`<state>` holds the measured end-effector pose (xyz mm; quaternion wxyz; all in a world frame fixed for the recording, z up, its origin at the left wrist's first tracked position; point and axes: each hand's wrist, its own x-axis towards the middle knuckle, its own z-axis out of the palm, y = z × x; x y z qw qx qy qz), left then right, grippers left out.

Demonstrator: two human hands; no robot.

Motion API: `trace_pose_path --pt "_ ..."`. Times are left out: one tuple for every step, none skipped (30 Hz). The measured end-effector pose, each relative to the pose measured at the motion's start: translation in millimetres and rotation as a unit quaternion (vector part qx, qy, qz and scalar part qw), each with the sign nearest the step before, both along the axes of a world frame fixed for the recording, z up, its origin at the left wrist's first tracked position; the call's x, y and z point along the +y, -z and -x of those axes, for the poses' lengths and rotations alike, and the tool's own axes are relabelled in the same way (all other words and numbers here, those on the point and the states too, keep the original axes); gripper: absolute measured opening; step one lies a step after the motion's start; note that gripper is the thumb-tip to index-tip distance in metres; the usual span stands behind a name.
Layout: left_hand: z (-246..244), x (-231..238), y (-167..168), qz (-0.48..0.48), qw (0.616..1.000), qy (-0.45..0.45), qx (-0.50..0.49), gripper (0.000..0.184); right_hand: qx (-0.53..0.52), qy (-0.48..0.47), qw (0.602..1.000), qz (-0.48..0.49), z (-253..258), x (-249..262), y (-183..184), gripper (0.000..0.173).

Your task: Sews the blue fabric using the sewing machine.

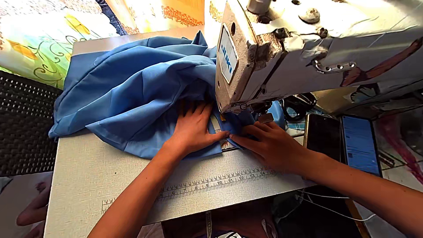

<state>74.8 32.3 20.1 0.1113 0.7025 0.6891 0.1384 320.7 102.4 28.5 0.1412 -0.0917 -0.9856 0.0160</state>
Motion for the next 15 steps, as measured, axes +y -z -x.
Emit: trace_pose_path --pt "1 0 0 0.005 1.0 -0.002 -0.006 0.099 -0.005 -0.003 1.0 0.002 -1 2 0 0.038" --pt "0 1 0 0.007 1.0 -0.004 -0.009 0.1 -0.008 -0.005 1.0 0.001 -2 3 0 0.039" --pt "0 1 1 0.007 1.0 -0.006 -0.01 0.101 -0.01 -0.007 1.0 -0.004 -3 3 0 0.041" --pt "-1 1 3 0.004 1.0 -0.008 -0.008 0.101 -0.01 -0.007 1.0 -0.008 -4 3 0 0.042" --pt "-2 1 3 0.004 1.0 -0.009 -0.007 0.102 -0.01 -0.005 1.0 -0.011 -5 3 1 0.043" --pt "-2 1 2 0.007 1.0 -0.01 -0.006 0.102 -0.008 -0.003 1.0 -0.013 -6 2 2 0.044" --pt "-3 1 1 0.011 1.0 -0.009 -0.006 0.102 -0.005 0.0 1.0 -0.015 -7 1 4 0.045" --pt "-2 0 0 0.014 1.0 -0.009 -0.006 0.102 -0.003 0.003 1.0 -0.016 -8 0 5 0.046" --pt "-2 0 0 0.014 1.0 -0.009 -0.003 0.102 -0.001 0.006 1.0 -0.015 -8 0 6 0.048" --pt "-2 0 0 0.011 1.0 -0.009 0.001 0.102 0.002 0.01 1.0 -0.014 -9 -1 7 0.048" --pt "-2 1 0 0.012 1.0 -0.008 0.002 0.102 0.004 0.014 1.0 -0.013 -9 -2 9 0.048" --pt "-1 1 0 0.016 1.0 -0.008 -0.001 0.102 0.007 0.019 1.0 -0.012 -10 -3 10 0.047" --pt "-1 2 0 0.021 1.0 -0.008 -0.005 0.102 0.008 0.024 1.0 -0.01 -10 -4 10 0.047" --pt "-1 2 -1 0.028 1.0 -0.009 -0.008 0.102 0.011 0.027 1.0 -0.008 -10 -5 10 0.047" --pt "-1 2 -2 0.035 0.999 -0.01 -0.008 0.101 0.013 0.03 0.999 -0.006 -10 -6 11 0.047"
